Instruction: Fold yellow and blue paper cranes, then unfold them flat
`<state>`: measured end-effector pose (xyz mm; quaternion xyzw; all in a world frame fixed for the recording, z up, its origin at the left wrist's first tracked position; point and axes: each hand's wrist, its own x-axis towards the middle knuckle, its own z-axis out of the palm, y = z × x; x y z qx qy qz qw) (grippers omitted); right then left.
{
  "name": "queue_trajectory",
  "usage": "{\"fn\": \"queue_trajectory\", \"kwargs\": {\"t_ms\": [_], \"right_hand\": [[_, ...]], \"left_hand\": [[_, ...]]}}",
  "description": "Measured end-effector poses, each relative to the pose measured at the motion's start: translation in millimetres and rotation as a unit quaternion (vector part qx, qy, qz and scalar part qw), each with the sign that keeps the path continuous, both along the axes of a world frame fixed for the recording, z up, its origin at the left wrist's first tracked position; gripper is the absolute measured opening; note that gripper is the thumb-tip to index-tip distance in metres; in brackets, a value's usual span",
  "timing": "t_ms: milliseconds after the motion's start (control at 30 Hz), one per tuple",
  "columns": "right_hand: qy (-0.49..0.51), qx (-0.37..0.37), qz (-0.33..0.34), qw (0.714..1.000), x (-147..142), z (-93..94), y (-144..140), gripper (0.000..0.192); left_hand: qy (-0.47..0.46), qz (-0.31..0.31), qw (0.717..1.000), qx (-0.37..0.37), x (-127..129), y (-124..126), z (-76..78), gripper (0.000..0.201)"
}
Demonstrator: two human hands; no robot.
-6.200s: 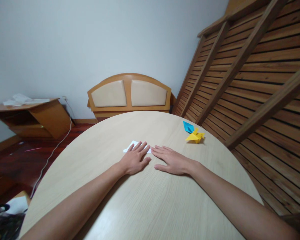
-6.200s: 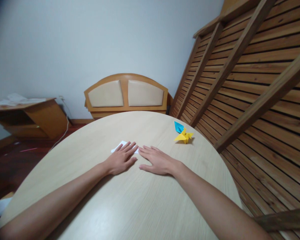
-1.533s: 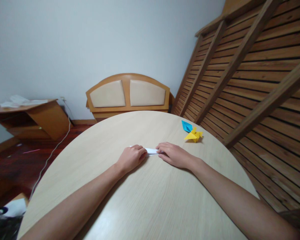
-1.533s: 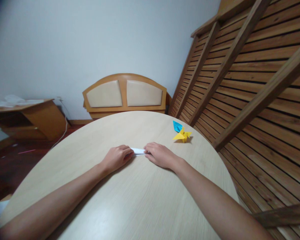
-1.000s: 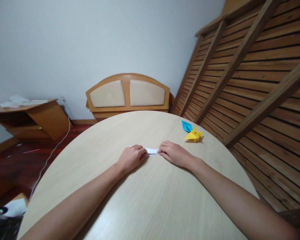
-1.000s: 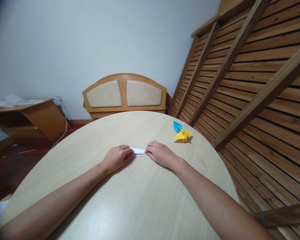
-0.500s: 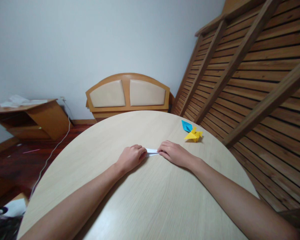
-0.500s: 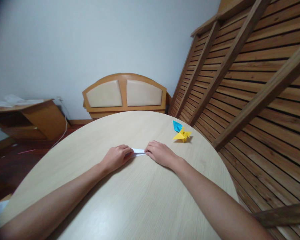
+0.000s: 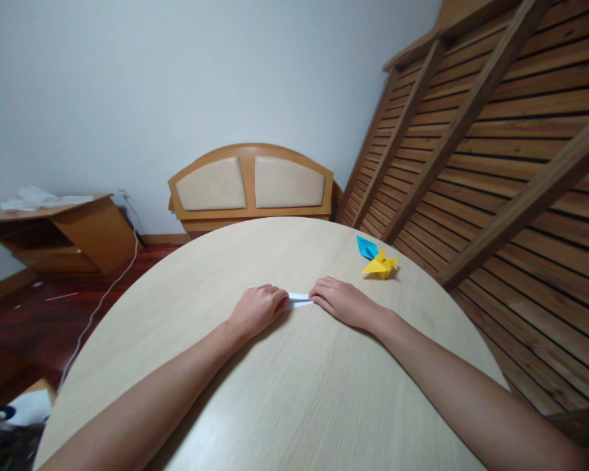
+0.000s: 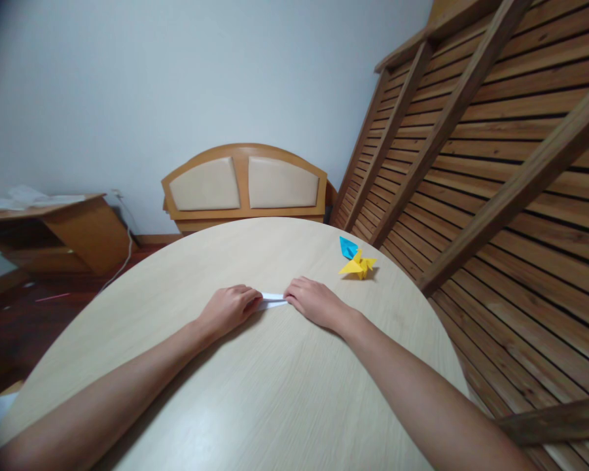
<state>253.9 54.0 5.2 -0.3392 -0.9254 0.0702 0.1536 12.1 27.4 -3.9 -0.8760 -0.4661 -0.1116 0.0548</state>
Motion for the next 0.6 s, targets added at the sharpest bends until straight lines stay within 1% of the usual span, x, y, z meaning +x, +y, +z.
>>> {"fn": "queue_trajectory", "kwargs": {"t_ms": [400,600], "right_hand": [[-0.011,0.010,-0.011,1.000,-0.9,-2.3,0.1,0.018],[-0.009,0.011,-0.016,1.000,-1.3,-2.7,-0.6,0.018]], "left_hand": [[0.020,0.011,1.000,-0.010,1.2,-1.4,2.7,0.019],[0.026,0.006,1.000,-0.006,1.1,-1.1,2.2,0.021]]}}
